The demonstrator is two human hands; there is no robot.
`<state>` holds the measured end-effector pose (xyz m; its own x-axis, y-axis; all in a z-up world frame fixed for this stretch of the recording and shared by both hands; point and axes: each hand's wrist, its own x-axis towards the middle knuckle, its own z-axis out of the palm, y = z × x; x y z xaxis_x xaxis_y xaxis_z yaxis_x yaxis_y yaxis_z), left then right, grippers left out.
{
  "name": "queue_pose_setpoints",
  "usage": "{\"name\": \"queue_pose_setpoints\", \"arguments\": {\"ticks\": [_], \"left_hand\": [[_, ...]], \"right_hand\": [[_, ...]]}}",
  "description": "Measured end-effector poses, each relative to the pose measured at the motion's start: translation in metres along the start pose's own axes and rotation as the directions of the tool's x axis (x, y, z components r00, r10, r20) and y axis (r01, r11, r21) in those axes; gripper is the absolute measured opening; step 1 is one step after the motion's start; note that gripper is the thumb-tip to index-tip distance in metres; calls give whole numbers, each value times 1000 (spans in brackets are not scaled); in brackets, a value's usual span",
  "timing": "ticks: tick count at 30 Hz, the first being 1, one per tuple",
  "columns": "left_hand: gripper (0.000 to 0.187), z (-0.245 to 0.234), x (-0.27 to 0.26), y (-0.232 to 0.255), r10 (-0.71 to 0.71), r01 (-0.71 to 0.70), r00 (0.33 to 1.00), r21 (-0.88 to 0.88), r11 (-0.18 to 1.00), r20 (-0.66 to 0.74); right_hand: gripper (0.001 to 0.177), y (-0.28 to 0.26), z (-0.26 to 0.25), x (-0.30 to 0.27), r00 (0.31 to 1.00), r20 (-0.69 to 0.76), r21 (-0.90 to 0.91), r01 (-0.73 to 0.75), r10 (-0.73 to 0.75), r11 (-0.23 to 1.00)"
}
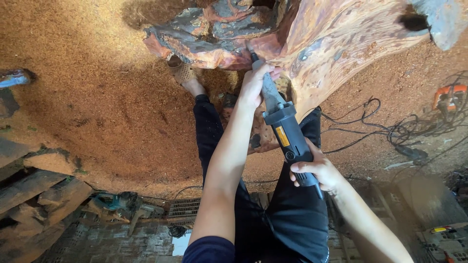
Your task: Using a power carving tool to shape and refine the surface of a large wooden stump in a workshop.
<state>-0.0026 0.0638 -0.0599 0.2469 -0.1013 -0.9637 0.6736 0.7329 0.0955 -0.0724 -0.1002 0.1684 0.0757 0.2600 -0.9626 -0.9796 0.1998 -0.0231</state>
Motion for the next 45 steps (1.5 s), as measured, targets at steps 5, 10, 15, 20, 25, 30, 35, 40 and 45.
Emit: {"name": "queue_pose_setpoints", "arguments": {"ticks": [5, 10, 15, 20, 25, 30, 35, 40, 45], "left_hand": [[47, -2, -9, 10, -2, 2, 1000, 4, 1000, -23], [42, -6, -11, 16, -6, 6, 999, -2, 1000, -50], [41, -14, -12, 16, -34, 35, 999, 27, 999, -35], [24, 7, -40, 23, -176, 170, 984, -139, 976, -34], [26, 5, -17, 6, -95, 97, 987, 8, 995, -129], [23, 3, -5, -4, 3, 6, 985, 51, 999, -171], [20, 7, -10, 8, -1, 5, 983, 19, 1000, -184], [18, -1, -8, 13, -11, 10, 981, -7, 1000, -191], [18, -1, -10, 15, -10, -1, 983, -61, 998, -186]], "right_hand": [[71, -1, 2, 3, 1000, 17, 0, -3, 3, 1000], [71, 0, -2, 5, 999, 32, 6, -30, 30, 1000], [73, -11, -4, 1, 999, 23, -32, -23, 24, 999], [80, -14, 7, -14, 1000, -8, -157, 9, -10, 988], [86, -8, 12, -14, 994, -102, -119, -50, 38, 992], [89, -18, 16, -11, 987, -130, -121, -114, 98, 986], [92, -30, 12, -8, 986, -126, -158, -128, 108, 979], [93, -33, 8, -2, 987, -93, -205, -149, 132, 967], [93, -37, 9, 0, 987, -104, -226, -142, 121, 964]]}}
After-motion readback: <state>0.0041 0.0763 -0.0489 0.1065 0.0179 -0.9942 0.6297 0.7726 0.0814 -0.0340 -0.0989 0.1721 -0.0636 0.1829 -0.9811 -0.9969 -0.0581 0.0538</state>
